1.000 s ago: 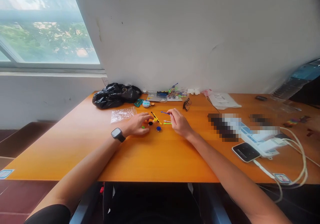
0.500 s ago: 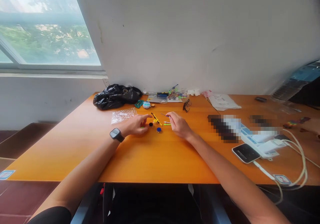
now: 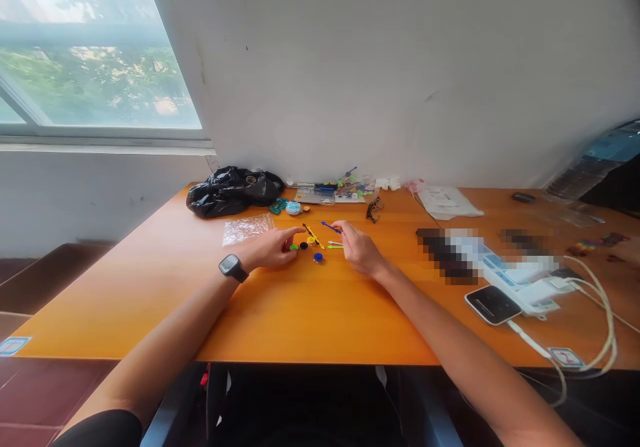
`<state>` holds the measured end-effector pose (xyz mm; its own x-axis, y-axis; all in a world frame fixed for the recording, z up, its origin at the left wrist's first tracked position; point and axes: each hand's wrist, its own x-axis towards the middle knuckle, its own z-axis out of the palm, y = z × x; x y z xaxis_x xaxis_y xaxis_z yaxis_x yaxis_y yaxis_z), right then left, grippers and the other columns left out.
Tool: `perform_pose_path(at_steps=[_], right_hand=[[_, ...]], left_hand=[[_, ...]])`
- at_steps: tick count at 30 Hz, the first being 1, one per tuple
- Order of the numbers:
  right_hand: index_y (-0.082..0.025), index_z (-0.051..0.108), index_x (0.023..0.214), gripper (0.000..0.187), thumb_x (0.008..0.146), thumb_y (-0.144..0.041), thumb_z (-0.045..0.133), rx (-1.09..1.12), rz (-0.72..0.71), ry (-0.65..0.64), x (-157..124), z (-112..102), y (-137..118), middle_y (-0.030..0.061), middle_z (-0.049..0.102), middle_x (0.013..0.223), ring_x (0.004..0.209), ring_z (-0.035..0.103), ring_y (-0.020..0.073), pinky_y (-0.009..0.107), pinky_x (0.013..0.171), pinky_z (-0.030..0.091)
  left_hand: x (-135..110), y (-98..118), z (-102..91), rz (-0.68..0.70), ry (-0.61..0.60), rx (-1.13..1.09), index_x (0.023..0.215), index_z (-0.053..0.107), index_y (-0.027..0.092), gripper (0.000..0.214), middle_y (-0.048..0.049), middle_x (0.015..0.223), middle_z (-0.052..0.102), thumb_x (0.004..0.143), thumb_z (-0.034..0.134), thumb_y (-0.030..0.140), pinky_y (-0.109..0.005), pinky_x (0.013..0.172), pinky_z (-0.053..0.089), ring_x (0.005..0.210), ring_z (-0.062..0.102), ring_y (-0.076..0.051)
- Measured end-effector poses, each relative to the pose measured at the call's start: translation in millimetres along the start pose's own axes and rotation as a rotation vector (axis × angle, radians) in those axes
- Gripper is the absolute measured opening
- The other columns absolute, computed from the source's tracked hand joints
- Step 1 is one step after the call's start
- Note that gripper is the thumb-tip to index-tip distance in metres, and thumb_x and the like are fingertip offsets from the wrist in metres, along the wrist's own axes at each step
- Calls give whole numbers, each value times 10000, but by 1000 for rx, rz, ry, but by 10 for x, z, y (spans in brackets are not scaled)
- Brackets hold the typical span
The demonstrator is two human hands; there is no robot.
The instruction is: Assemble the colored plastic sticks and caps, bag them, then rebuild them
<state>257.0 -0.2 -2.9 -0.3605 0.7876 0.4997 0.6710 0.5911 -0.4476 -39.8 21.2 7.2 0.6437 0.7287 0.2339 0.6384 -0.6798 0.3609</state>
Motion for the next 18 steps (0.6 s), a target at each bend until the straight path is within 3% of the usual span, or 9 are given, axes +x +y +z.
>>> perform_pose_path(at_steps=[7, 10, 14, 18], right_hand=[[-205, 548, 1379, 463, 955, -77, 414, -7, -4, 2, -11, 34, 48, 123, 727, 1161, 1013, 709, 264, 362, 858, 566], [-216, 545, 1407, 505, 942, -57, 431, 8, -24, 1, -11, 47, 68, 122, 727, 1199, 1047, 710, 267, 378, 893, 575], [-239, 540, 1449, 558, 936, -42, 442, 77, -70, -16, -4, 54, 60, 123, 712, 1268, 1121, 699, 276, 420, 961, 583], [-242, 551, 1449, 537, 963, -53, 422, 145, -108, -25, 6, 48, 54, 125, 693, 1268, 1162, 679, 274, 447, 1007, 582]], left_hand=[[-7, 35, 24, 27, 105, 66, 1371, 642, 230, 441, -92, 1127, 717, 963, 612, 394, -314, 753, 527, 857, 698, -212], [-11, 63, 48, 46, 135, 54, 1355, 655, 250, 400, -98, 1220, 696, 993, 598, 409, -320, 787, 554, 865, 708, -201], [5, 76, 92, 61, 169, 49, 1316, 686, 273, 328, -87, 1252, 685, 1045, 540, 384, -316, 835, 558, 925, 709, -200], [28, 26, 108, -61, 178, 122, 1296, 702, 242, 348, -86, 1120, 720, 1050, 544, 431, -331, 802, 532, 925, 709, -236]])
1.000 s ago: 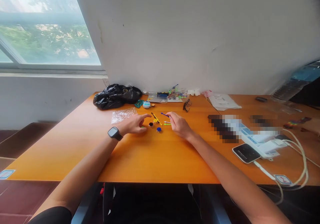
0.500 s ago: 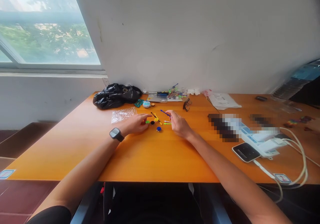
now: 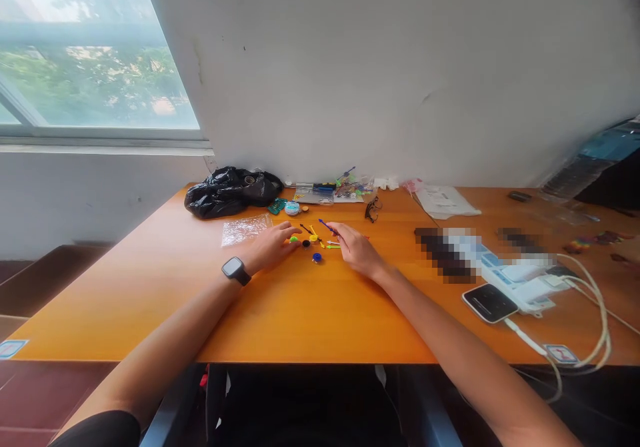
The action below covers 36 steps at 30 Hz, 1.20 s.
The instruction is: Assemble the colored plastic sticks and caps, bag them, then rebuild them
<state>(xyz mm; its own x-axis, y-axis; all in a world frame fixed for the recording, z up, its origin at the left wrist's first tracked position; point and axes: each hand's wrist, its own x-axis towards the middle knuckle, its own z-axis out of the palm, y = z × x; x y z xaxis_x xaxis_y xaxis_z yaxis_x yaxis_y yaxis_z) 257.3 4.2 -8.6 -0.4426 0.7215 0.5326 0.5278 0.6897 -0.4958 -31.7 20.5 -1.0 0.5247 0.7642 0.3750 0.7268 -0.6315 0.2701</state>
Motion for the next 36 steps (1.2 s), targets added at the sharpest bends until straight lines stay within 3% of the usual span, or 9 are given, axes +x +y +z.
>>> perform_pose_path(at_steps=[4, 8, 15, 17, 21, 25, 30, 36], right_hand=[[-243, 557, 1448, 516, 982, -72, 417, 12, 12, 2, 6, -13, -1, 129, 672, 1220, 1142, 673, 278, 459, 992, 594], [-255, 583, 1421, 493, 988, -84, 420, 67, 19, 10, 12, -6, -15, 124, 655, 1206, 1092, 671, 262, 446, 964, 613], [-226, 693, 1213, 296, 1026, -148, 478, 170, 16, 21, 21, 23, -29, 101, 690, 1099, 1009, 689, 236, 396, 903, 590], [-220, 710, 1171, 274, 1027, -148, 488, 161, -1, 12, 24, 16, -44, 92, 705, 1070, 998, 689, 230, 384, 905, 565], [-217, 726, 1120, 245, 1031, -162, 504, 168, -24, 5, 27, 7, -76, 80, 716, 1030, 964, 687, 218, 362, 883, 546], [-224, 733, 1109, 236, 1030, -174, 517, 181, -21, 11, 26, 21, -96, 78, 720, 1027, 948, 690, 212, 347, 851, 545], [-220, 732, 1113, 210, 1021, -200, 544, 187, 16, 8, 20, 47, -105, 81, 730, 1053, 951, 691, 210, 335, 837, 543], [-214, 654, 1224, 234, 1039, -269, 521, 134, 104, -26, 1, 36, -124, 60, 713, 990, 846, 651, 197, 330, 801, 502]], left_hand=[[7, -20, 9, -107, -45, 27, 1315, 700, 247, 391, -38, 878, 742, 1051, 538, 484, -305, 689, 472, 781, 697, -225], [-2, 51, 18, -81, -23, -17, 1335, 686, 264, 400, -15, 845, 740, 1067, 507, 501, -287, 667, 455, 725, 687, -198], [3, 210, -26, 116, 256, -128, 1666, 295, 268, 737, -118, 1343, 674, 1031, 632, 426, -373, 961, 535, 1109, 674, -245], [2, 243, -21, 171, 254, -161, 1641, 349, 277, 683, -117, 1351, 673, 1037, 635, 413, -383, 982, 544, 1102, 680, -237], [0, 285, 24, 229, 199, -175, 1471, 571, 263, 416, -90, 1205, 729, 1071, 595, 376, -341, 882, 569, 946, 714, -195], [-1, 295, 52, 270, 175, -189, 1312, 683, 235, 265, -75, 1088, 757, 1090, 559, 309, -301, 810, 559, 928, 723, -188], [2, 298, 45, 249, 187, -219, 1189, 742, 220, 230, -72, 1056, 758, 1090, 544, 281, -284, 774, 549, 897, 715, -176], [-4, 293, 30, 191, 148, -225, 1189, 749, 232, 253, -74, 1086, 760, 1085, 530, 304, -286, 806, 553, 931, 723, -180]])
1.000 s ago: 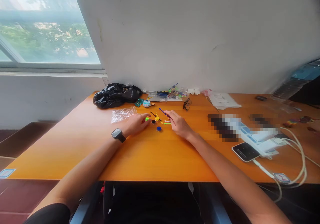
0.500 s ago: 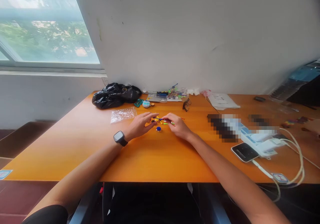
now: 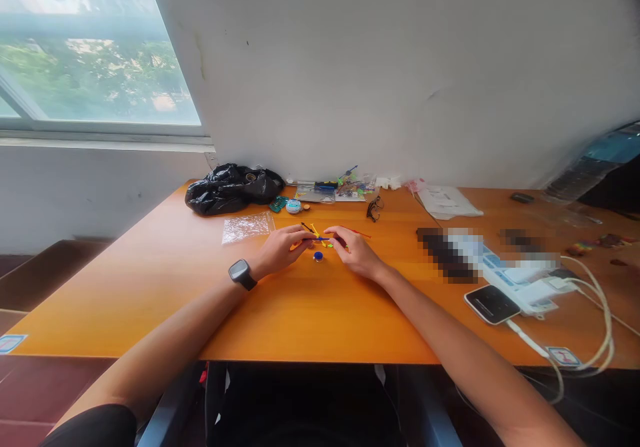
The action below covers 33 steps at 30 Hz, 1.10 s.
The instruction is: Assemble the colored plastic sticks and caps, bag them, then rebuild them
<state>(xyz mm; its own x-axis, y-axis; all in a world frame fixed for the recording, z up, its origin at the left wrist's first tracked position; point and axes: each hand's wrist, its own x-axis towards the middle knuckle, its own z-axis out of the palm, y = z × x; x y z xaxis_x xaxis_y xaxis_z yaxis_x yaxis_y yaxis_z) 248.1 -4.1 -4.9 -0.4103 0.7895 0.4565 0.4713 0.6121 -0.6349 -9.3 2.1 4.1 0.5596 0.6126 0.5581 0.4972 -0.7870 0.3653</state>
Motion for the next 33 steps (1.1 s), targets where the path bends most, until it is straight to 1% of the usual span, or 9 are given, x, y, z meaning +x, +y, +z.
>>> perform_pose_path(at_steps=[4, 8, 14, 19, 24, 29, 33], right_hand=[[-219, 611, 1144, 204, 1074, -340, 462, -40, 59, -27, -7, -19, -38, 2, 645, 806, 694, 573, 175, 297, 677, 410], [-229, 588, 1131, 196, 1075, -364, 459, -36, 68, -41, -7, -33, -52, -14, 615, 760, 663, 543, 172, 287, 644, 367], [-228, 601, 1055, 186, 1068, -355, 467, -20, 59, -44, -10, -39, -49, -4, 628, 825, 687, 537, 162, 287, 668, 373], [-219, 624, 1048, 214, 1059, -387, 491, 91, 100, -56, -7, -4, -22, -5, 622, 813, 689, 534, 159, 282, 665, 402], [-207, 664, 1013, 238, 1034, -416, 551, 158, 119, -68, 0, 19, -20, 13, 669, 861, 715, 561, 158, 279, 676, 433], [-198, 689, 934, 254, 1022, -403, 567, 102, 107, -113, -18, 10, -48, 13, 668, 811, 697, 547, 156, 281, 657, 422], [-195, 687, 906, 219, 1003, -360, 580, 22, 93, -134, -28, -4, -48, 14, 666, 796, 687, 538, 156, 280, 642, 402]], left_hand=[[-11, -8, -10, -82, -34, -2, 1176, 705, 233, 281, -53, 1064, 787, 1113, 448, 329, -288, 803, 546, 925, 744, -187], [-19, -13, -17, -113, -68, 17, 1149, 680, 243, 270, -34, 1047, 799, 1116, 433, 348, -277, 785, 537, 915, 758, -190], [-16, 13, -18, -98, -81, 6, 1170, 692, 238, 275, -35, 1032, 801, 1115, 443, 341, -262, 766, 516, 891, 747, -177], [-23, 22, 2, -66, -89, 5, 1165, 721, 239, 242, -42, 1007, 789, 1088, 540, 380, -258, 726, 494, 849, 721, -173], [-22, 61, -9, -22, -82, -25, 1198, 742, 239, 267, -62, 1001, 771, 1090, 537, 373, -267, 748, 508, 855, 710, -173], [-27, 116, -4, -24, -91, -24, 1219, 772, 272, 270, -61, 1004, 766, 1078, 555, 350, -274, 746, 516, 840, 697, -170], [-38, 141, 16, -28, -103, -12, 1220, 780, 287, 268, -55, 1012, 774, 1062, 567, 326, -278, 750, 516, 843, 701, -171]])
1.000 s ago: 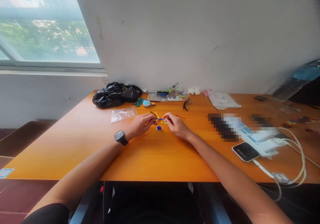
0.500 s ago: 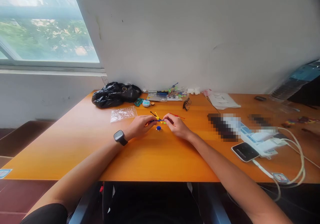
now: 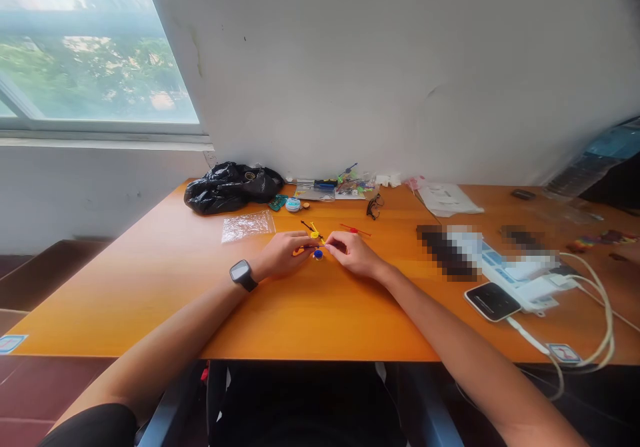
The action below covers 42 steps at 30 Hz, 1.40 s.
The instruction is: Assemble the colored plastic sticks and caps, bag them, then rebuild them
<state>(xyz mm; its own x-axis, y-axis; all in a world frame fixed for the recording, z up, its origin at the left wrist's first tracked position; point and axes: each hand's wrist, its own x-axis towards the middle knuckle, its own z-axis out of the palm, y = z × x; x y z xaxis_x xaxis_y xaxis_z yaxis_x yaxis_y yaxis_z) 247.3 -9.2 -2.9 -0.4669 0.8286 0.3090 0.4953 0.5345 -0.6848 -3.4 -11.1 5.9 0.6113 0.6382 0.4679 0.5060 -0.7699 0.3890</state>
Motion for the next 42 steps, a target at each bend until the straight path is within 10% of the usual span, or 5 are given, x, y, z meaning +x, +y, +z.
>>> perform_pose_path(at_steps=[42], right_hand=[[-208, 662, 827, 157, 966, -271, 627, -190, -11, -127, -10, -28, -59, 12, 680, 771, 679, 551, 153, 269, 634, 349]], left_hand=[[32, 104, -55, 79, -217, 110, 1040, 740, 254, 140, -43, 1031, 764, 943, 645, 287, -327, 773, 516, 922, 723, -232]])
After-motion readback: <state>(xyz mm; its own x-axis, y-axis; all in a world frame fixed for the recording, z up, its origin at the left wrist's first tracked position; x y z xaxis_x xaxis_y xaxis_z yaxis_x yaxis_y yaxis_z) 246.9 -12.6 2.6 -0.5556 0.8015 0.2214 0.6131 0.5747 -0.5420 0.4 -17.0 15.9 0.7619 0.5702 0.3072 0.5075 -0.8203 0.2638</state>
